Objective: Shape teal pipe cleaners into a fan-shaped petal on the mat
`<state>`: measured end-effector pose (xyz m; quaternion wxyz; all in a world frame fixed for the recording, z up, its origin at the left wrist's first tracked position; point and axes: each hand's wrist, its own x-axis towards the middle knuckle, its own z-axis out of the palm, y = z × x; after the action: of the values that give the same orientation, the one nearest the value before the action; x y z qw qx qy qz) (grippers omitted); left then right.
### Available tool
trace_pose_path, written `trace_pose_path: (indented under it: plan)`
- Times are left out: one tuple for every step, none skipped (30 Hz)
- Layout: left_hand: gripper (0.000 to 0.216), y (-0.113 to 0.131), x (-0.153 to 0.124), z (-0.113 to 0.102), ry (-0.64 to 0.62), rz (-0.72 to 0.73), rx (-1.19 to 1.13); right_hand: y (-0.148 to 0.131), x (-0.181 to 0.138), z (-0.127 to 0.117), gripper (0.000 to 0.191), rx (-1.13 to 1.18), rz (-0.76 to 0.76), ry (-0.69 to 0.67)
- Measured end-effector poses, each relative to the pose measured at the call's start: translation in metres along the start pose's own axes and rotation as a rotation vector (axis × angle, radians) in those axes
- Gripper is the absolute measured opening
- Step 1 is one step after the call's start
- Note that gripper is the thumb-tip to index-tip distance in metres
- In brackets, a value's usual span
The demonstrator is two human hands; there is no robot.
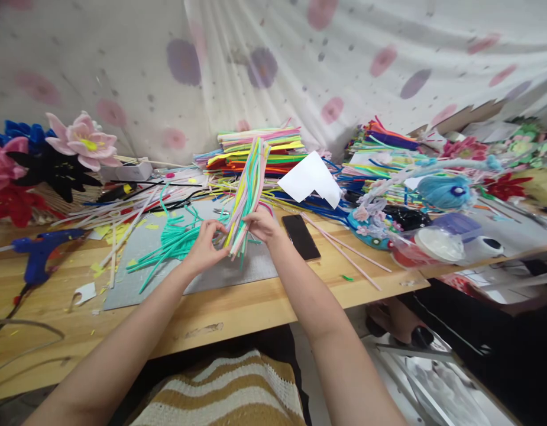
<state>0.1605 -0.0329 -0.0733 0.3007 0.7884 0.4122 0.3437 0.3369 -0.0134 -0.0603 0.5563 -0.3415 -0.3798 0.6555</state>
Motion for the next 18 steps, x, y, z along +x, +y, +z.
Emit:
trace_pose_path:
  plan:
    - [0.038, 0.002, -0.002, 0.001, 0.016, -0.012, 0.026, 0.000, 0.000, 0.002, 0.039, 0.015, -0.018, 0.003]
    - [0.040, 0.004, -0.003, 0.002, 0.039, -0.020, 0.055, 0.000, -0.001, 0.005, 0.038, 0.022, -0.040, 0.000]
    - [0.042, 0.006, -0.004, 0.003, 0.063, -0.021, 0.086, 0.000, -0.001, 0.007, 0.037, 0.023, -0.058, -0.007]
    - [0.043, 0.008, -0.004, 0.005, 0.086, -0.014, 0.117, 0.001, -0.001, 0.010, 0.036, 0.018, -0.068, -0.017]
    - [0.044, 0.010, -0.003, 0.006, 0.105, -0.002, 0.144, 0.001, -0.001, 0.013, 0.036, 0.009, -0.067, -0.030]
    - [0.046, 0.011, -0.002, 0.006, 0.120, 0.009, 0.167, 0.002, -0.001, 0.015, 0.037, 0.001, -0.056, -0.045]
    - [0.048, 0.012, -0.002, 0.007, 0.131, 0.020, 0.185, 0.002, -0.001, 0.016, 0.039, -0.007, -0.037, -0.059]
    - [0.051, 0.012, -0.001, 0.006, 0.142, 0.028, 0.197, 0.003, -0.001, 0.017, 0.041, -0.012, -0.015, -0.073]
    - [0.054, 0.012, 0.000, 0.006, 0.147, 0.035, 0.203, 0.003, 0.000, 0.016, 0.042, -0.016, 0.004, -0.088]
    - [0.058, 0.011, 0.002, 0.004, 0.145, 0.045, 0.202, 0.002, 0.000, 0.015, 0.043, -0.020, 0.020, -0.104]
    - [0.060, 0.010, 0.003, 0.003, 0.130, 0.060, 0.198, 0.002, 0.000, 0.014, 0.043, -0.026, 0.033, -0.119]
    - [0.060, 0.008, 0.004, 0.001, 0.106, 0.081, 0.189, 0.002, 0.001, 0.013, 0.043, -0.034, 0.044, -0.128]
    - [0.056, 0.007, 0.005, -0.001, 0.078, 0.102, 0.179, 0.001, 0.001, 0.011, 0.043, -0.044, 0.051, -0.136]
    - [0.051, 0.005, 0.007, -0.004, 0.050, 0.120, 0.167, 0.001, 0.001, 0.009, 0.044, -0.053, 0.055, -0.141]
    - [0.045, 0.004, 0.008, -0.006, 0.032, 0.129, 0.155, 0.000, 0.002, 0.008, 0.044, -0.060, 0.054, -0.145]
    - [0.041, 0.003, 0.009, -0.008, 0.027, 0.129, 0.144, 0.000, 0.002, 0.007, 0.044, -0.064, 0.052, -0.150]
    - [0.040, 0.002, 0.009, -0.011, 0.032, 0.122, 0.136, 0.000, 0.002, 0.007, 0.044, -0.065, 0.047, -0.157]
    - [0.040, 0.002, 0.010, -0.013, 0.035, 0.115, 0.130, 0.000, 0.003, 0.007, 0.044, -0.064, 0.045, -0.164]
